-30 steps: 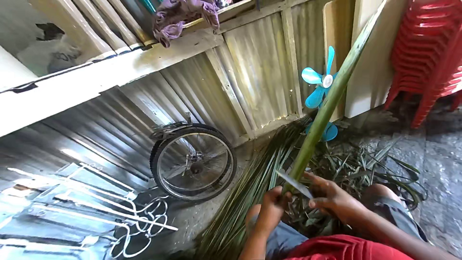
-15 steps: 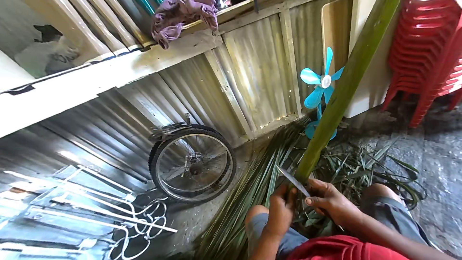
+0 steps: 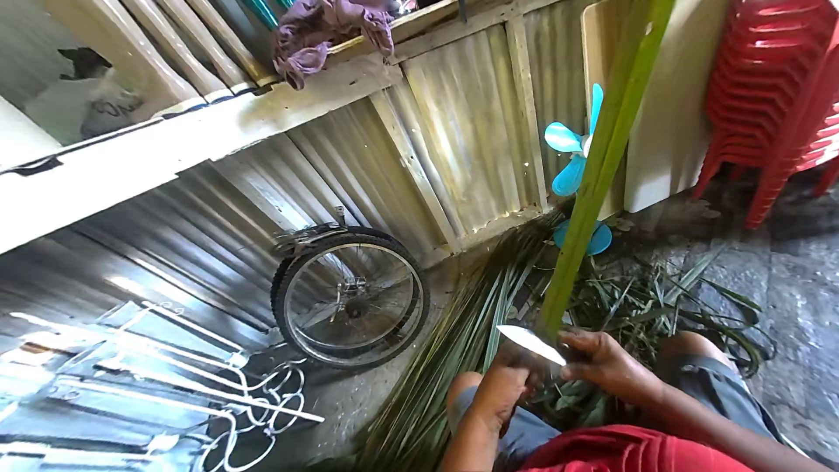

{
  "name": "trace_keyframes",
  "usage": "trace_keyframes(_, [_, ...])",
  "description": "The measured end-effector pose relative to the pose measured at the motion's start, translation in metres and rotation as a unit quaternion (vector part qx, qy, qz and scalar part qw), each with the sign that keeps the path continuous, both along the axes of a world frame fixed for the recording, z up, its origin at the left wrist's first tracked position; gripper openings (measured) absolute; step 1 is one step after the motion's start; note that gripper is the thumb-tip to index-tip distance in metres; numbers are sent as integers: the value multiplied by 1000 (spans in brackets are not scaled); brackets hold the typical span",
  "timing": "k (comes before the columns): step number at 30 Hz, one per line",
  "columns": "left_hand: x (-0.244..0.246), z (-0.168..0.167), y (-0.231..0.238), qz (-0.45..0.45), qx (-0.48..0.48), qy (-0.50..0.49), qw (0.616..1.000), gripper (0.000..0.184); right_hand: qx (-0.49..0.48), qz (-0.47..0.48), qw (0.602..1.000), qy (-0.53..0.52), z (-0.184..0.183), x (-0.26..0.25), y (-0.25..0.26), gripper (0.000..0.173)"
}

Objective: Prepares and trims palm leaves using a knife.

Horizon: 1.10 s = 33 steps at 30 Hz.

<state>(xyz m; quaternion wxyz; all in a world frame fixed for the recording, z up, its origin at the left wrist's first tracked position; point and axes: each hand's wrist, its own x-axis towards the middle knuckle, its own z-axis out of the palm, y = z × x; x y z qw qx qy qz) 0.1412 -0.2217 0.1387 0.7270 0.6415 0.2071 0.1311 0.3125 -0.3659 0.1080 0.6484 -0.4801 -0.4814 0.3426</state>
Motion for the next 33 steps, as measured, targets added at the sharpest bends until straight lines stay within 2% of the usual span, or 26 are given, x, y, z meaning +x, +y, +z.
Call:
trace_keyframes(3, [-5,-3,14,-59,-65,20,996,21,-10,-46,995,-92,1,-1,1,55])
trace_keyframes(7, [-10,-7,24,-88,-54,39,994,19,-19,-122,985,-121,-5,-9,6,55])
trace_keyframes(9, [-15,-14,28,-103,-43,56,992,17,-32,-147,985,-79,-4,-6,6,57])
trace_keyframes(12, [-23,-24,31,-111,-35,88,989,17,-54,-139,988,39,-4,5,10,59])
trace_keyframes(16, [-40,-42,47,-108,24,176,978,16,-77,-159,969,173,-7,26,19,57])
trace_keyframes(20, [-63,-61,70,-109,64,230,965,19,-102,-183,958,194,-19,44,28,59])
trace_keyframes(24, [-87,-76,88,-118,50,258,957,20,-90,-225,938,247,-25,64,35,58])
trace_keyframes(33, [-158,-82,125,-100,109,387,910,24,-35,-313,910,268,-3,124,26,53])
